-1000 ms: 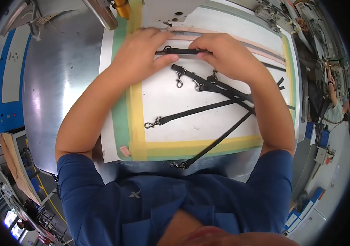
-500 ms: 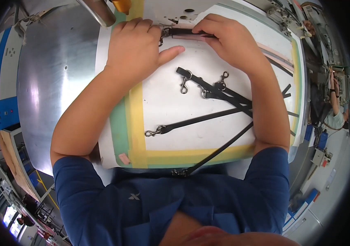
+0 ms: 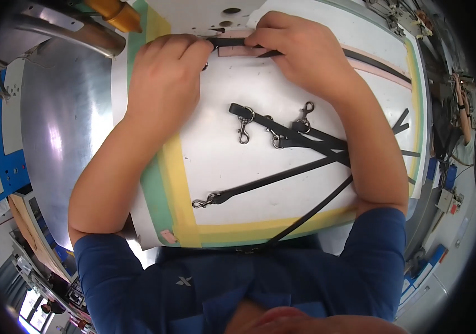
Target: Prepare and align black bag straps and components using an industrial machine station.
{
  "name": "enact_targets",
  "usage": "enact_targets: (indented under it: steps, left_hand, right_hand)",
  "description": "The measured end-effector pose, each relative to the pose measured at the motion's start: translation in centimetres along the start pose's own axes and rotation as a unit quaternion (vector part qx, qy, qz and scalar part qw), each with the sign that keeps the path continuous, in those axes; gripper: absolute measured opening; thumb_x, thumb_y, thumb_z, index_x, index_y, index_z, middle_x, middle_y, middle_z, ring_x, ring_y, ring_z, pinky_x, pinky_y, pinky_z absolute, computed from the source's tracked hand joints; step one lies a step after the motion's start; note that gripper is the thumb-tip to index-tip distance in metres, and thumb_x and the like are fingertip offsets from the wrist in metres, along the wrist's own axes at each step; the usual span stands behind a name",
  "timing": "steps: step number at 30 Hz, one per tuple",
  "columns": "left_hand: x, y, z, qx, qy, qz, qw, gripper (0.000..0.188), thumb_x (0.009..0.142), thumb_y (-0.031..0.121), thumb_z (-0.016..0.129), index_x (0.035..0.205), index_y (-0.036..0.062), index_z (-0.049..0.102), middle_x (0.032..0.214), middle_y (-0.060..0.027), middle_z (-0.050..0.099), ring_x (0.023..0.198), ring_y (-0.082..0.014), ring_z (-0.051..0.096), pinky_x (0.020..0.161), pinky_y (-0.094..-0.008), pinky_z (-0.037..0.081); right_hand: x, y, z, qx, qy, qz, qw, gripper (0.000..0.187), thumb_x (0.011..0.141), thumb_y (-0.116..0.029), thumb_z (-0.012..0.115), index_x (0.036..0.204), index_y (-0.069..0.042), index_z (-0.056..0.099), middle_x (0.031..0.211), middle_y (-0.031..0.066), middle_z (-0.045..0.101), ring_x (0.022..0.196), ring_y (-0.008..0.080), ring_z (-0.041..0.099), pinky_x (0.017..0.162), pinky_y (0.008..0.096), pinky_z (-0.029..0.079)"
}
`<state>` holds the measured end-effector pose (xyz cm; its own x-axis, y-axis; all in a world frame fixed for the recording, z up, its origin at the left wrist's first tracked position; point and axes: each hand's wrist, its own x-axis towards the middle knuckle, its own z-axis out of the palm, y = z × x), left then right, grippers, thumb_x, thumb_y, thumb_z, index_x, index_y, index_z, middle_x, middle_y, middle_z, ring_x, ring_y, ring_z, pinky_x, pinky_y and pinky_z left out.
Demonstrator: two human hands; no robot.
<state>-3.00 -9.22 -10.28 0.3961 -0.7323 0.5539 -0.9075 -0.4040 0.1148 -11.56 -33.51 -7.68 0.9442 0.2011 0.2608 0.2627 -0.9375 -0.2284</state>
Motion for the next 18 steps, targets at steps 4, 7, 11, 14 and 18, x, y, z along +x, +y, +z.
enact_targets:
  steps: [4, 7, 11, 14, 18]
  left_hand:
    - [0.04, 0.28, 0.12, -0.028, -0.003, -0.001, 1.000, 0.026, 0.086, -0.002, 0.070, 0.110, 0.0064, 0.075, 0.100, -0.0093, 0.073, 0.096, -0.0324, 0.068, 0.091, -0.0443, 0.054]
    - [0.02, 0.52, -0.36, -0.020, -0.020, -0.018, 0.999, 0.025, 0.089, 0.001, 0.072, 0.113, 0.0064, 0.076, 0.102, -0.0092, 0.074, 0.099, -0.0319, 0.068, 0.091, -0.0433, 0.055]
    - [0.02, 0.63, -0.42, -0.061, -0.020, -0.049, 0.997, 0.022, 0.093, 0.008, 0.075, 0.115, 0.0066, 0.076, 0.105, -0.0086, 0.074, 0.102, -0.0320, 0.067, 0.090, -0.0424, 0.055]
    - [0.22, 0.66, -0.42, -0.061, -0.039, -0.032, 0.997, 0.025, 0.093, 0.007, 0.074, 0.118, 0.0069, 0.075, 0.109, -0.0095, 0.074, 0.104, -0.0331, 0.067, 0.091, -0.0426, 0.055]
    - [0.07, 0.24, -0.26, -0.057, -0.065, -0.020, 0.996, 0.034, 0.092, -0.003, 0.067, 0.123, 0.0068, 0.073, 0.118, -0.0115, 0.073, 0.109, -0.0353, 0.067, 0.095, -0.0441, 0.055]
  right_hand:
    - [-0.04, 0.02, 0.02, 0.004, -0.002, -0.004, 1.000, 0.032, 0.082, 0.002, 0.066, 0.104, -0.016, 0.079, 0.102, -0.0003, 0.070, 0.097, 0.0252, 0.071, 0.076, 0.0405, 0.057]
    - [-0.09, 0.14, 0.25, 0.003, 0.006, -0.005, 1.000, 0.032, 0.082, 0.003, 0.066, 0.104, -0.016, 0.079, 0.102, 0.0000, 0.069, 0.096, 0.0253, 0.071, 0.075, 0.0409, 0.057]
    - [-0.27, 0.30, 0.21, 0.016, 0.006, -0.003, 1.000, 0.032, 0.082, 0.002, 0.066, 0.105, -0.016, 0.079, 0.102, 0.0003, 0.069, 0.095, 0.0255, 0.071, 0.074, 0.0413, 0.057]
    - [-0.23, 0.37, 0.21, 0.015, 0.011, -0.008, 1.000, 0.032, 0.083, 0.002, 0.065, 0.105, -0.016, 0.079, 0.101, 0.0008, 0.069, 0.094, 0.0257, 0.071, 0.074, 0.0413, 0.056]
    - [-0.12, 0.43, 0.35, 0.012, 0.007, -0.012, 1.000, 0.034, 0.084, 0.002, 0.063, 0.107, -0.017, 0.080, 0.100, 0.0013, 0.069, 0.093, 0.0260, 0.071, 0.073, 0.0415, 0.056]
